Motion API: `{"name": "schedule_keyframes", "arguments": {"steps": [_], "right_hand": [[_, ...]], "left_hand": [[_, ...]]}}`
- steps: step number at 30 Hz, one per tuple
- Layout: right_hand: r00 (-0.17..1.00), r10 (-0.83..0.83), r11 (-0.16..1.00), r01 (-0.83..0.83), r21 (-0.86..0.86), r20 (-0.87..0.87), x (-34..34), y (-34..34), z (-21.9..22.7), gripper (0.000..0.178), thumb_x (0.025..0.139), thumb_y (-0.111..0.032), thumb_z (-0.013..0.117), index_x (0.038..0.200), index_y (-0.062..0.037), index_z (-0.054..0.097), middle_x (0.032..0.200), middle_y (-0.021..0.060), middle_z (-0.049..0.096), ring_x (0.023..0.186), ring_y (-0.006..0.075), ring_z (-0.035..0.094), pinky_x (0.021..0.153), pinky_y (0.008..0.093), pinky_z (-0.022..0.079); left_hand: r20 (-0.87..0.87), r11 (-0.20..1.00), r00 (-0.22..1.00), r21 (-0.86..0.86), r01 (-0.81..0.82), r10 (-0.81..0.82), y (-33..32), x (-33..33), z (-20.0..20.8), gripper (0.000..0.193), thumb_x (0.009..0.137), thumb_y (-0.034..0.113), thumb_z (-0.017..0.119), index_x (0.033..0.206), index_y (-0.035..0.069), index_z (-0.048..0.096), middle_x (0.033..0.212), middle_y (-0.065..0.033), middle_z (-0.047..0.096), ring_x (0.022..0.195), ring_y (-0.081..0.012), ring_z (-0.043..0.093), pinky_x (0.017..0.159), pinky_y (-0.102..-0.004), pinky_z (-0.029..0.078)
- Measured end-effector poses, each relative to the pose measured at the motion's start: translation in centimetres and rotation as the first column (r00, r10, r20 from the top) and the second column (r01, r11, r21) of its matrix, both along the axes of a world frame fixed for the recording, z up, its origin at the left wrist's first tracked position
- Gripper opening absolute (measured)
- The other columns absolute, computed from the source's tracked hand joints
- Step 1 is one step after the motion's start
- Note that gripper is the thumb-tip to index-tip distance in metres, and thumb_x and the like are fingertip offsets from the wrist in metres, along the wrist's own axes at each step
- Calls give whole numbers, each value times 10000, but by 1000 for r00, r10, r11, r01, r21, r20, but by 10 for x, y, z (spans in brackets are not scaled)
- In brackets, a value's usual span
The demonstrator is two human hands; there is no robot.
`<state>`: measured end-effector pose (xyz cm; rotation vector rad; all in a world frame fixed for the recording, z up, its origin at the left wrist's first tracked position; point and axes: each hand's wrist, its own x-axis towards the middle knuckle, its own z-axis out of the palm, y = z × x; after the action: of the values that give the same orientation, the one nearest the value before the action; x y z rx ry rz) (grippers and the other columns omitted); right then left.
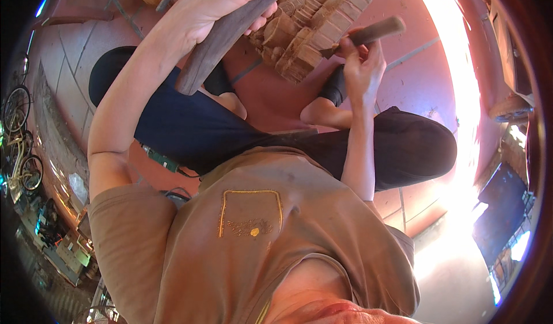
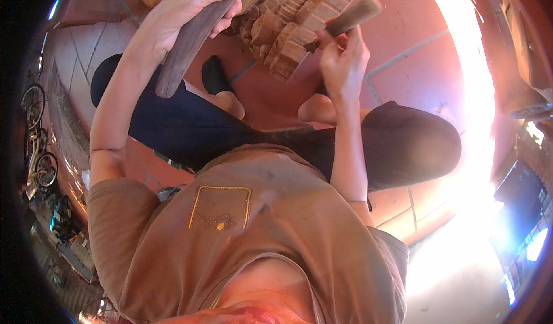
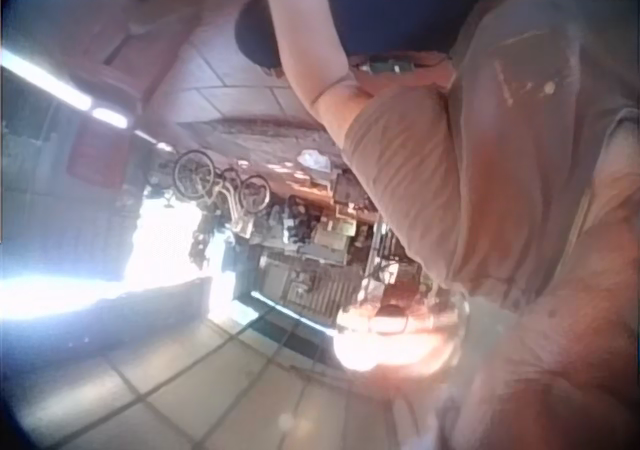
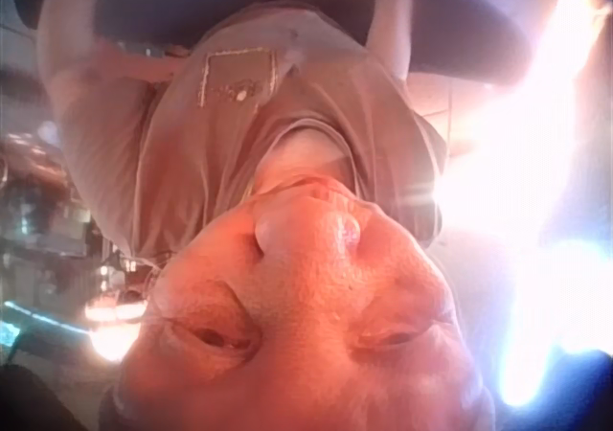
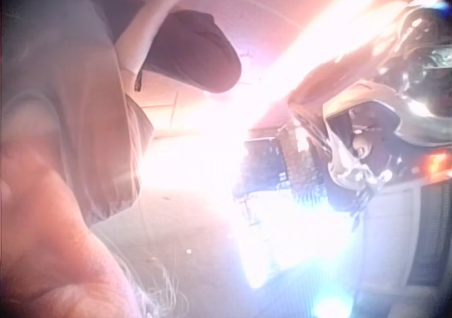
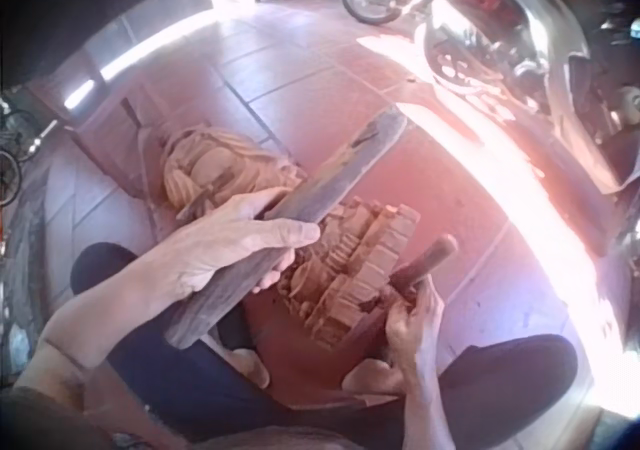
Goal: The person sits on the floor and carves a wooden statue using a chisel and mallet. They repeatedly strike the chisel to shape the wood, focusing on the lower section of the figure.
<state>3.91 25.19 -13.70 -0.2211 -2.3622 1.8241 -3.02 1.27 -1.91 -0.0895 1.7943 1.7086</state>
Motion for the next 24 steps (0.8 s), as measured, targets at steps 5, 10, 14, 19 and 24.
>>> {"name": "schedule_keyframes", "arguments": {"steps": [5,10,14,19,24], "right_hand": [[986,-40,934,95,-345,164,-14,21,-16,201,965,-83,669,1112,26,584,930,111,649,764,203,681,663,343,636],[974,-59,878,154,-454,217,-15,29,-32,236,970,-137,677,1091,37,575,930,111,629,739,192,669,644,341,643],[974,-25,857,136,-497,224,-7,31,-38,223,970,-144,677,1087,25,587,920,107,637,757,210,681,630,355,633],[982,-54,886,132,-445,182,10,27,-53,211,983,-155,663,1101,7,599,922,107,645,774,243,707,670,370,632],[983,-136,852,179,-491,122,2,34,-28,195,992,-112,639,1108,21,556,921,129,624,747,277,722,664,383,642]], "left_hand": [[12,1000,1000,-16,1,-1,5,-4,-4,498,921,299,742,1312,70,535,753,5,564,562,-71,537,506,-216,452],[-9,1000,1000,-12,23,-23,10,-6,-5,539,923,295,739,1357,69,515,740,10,566,555,-70,542,506,-211,461],[-7,998,1000,-49,27,-27,12,-6,-5,542,921,296,742,1358,69,517,740,12,567,552,-73,542,506,-212,461],[-49,999,998,11,34,-34,7,-3,-1,493,918,302,748,1303,74,539,742,13,568,551,-72,542,502,-211,458],[-28,1000,999,16,-15,16,-3,0,1,444,921,303,744,1251,76,552,748,12,562,563,-68,539,504,-208,453]]}}
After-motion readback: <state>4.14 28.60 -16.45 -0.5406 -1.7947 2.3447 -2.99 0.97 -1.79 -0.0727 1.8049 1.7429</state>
